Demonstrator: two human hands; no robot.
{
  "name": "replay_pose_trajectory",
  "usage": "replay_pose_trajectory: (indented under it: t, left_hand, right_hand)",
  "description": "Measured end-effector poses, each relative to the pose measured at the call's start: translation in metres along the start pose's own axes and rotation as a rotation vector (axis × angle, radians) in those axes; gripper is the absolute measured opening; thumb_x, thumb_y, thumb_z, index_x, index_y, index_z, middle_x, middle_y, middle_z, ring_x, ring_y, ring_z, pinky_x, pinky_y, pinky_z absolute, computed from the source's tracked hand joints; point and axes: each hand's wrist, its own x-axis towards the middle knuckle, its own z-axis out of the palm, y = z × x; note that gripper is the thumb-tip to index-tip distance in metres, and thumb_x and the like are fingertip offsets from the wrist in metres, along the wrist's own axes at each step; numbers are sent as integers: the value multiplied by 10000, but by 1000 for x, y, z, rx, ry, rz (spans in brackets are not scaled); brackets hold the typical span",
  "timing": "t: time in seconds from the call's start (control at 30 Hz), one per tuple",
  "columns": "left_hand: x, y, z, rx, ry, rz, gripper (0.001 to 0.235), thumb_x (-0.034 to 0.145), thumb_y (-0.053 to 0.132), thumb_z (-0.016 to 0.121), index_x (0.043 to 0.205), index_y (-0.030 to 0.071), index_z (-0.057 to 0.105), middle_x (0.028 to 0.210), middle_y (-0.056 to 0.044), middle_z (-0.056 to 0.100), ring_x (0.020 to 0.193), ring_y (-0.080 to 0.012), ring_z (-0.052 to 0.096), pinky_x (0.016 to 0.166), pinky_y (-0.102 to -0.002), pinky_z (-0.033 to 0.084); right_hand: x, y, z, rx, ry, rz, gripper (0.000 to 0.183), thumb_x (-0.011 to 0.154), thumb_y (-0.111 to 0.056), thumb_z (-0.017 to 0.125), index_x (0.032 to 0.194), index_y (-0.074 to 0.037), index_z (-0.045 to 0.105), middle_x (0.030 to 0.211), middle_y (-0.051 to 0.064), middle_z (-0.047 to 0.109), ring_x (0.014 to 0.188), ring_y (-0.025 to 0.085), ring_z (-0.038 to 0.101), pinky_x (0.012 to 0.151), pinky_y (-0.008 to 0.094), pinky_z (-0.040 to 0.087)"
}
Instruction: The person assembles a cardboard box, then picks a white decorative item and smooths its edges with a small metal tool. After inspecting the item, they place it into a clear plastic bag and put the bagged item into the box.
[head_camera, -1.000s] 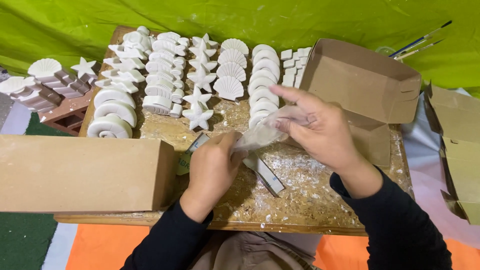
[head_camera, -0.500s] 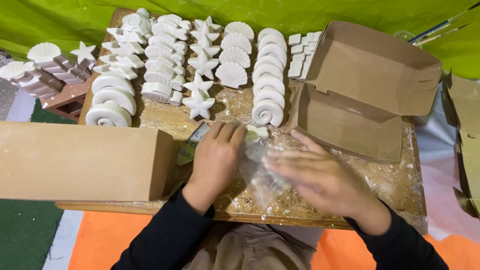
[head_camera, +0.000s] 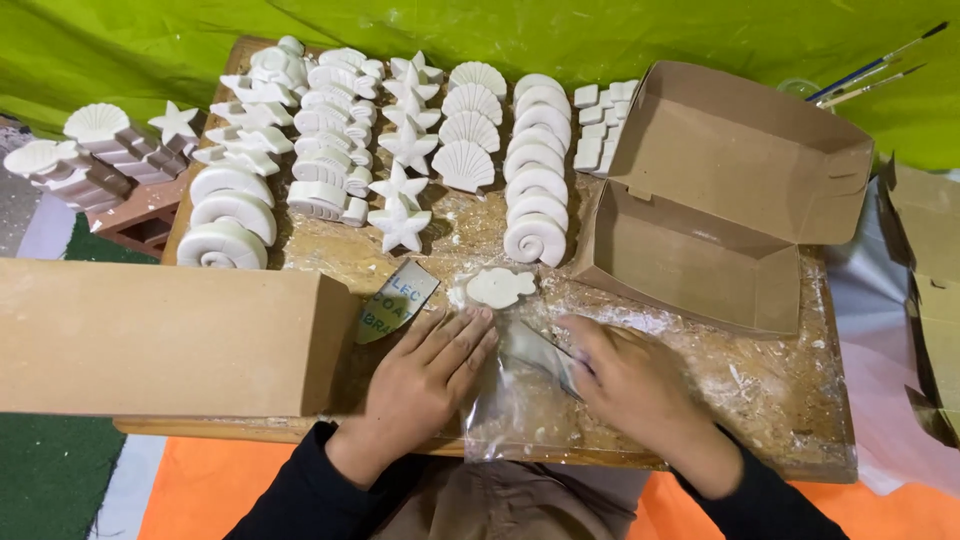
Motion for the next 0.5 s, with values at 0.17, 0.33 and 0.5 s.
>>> replay_pose_trajectory:
  t: [0.17,0.33,0.5]
  left_hand:
    - [-9,-5,8,-41,48,-17,272,980,26,619,1240,-18,688,1284,-203,701,1174,-340,696,1080,-515,489]
    - [-1,-4,2,-39,64,-36,239,1016,24,590,1234,-13,683,1344,-183,672,1200,-309,686,1071,-468,497]
    - [-8,-1,2,-100,80,-22,227,976,57,645,1183,-4,718,1274,-188,714,1164,-314,712,1069,-521,487]
  right_hand:
    - [-26,29,-5,-134,58,138,345,952,-246,578,1292,-308,582,964,-92,724,744,92,695,561,251,593]
    - [-26,22,-1,-179,239,-69,455,938,-276,529,1389,-221,559,1357,-24,608,1225,207,578,975,496,539]
    - [-18,-12,3,-268,216,-716,817,983,-631,466,1604,-157,224,1653,86,283,1507,236,288,1291,552,-9]
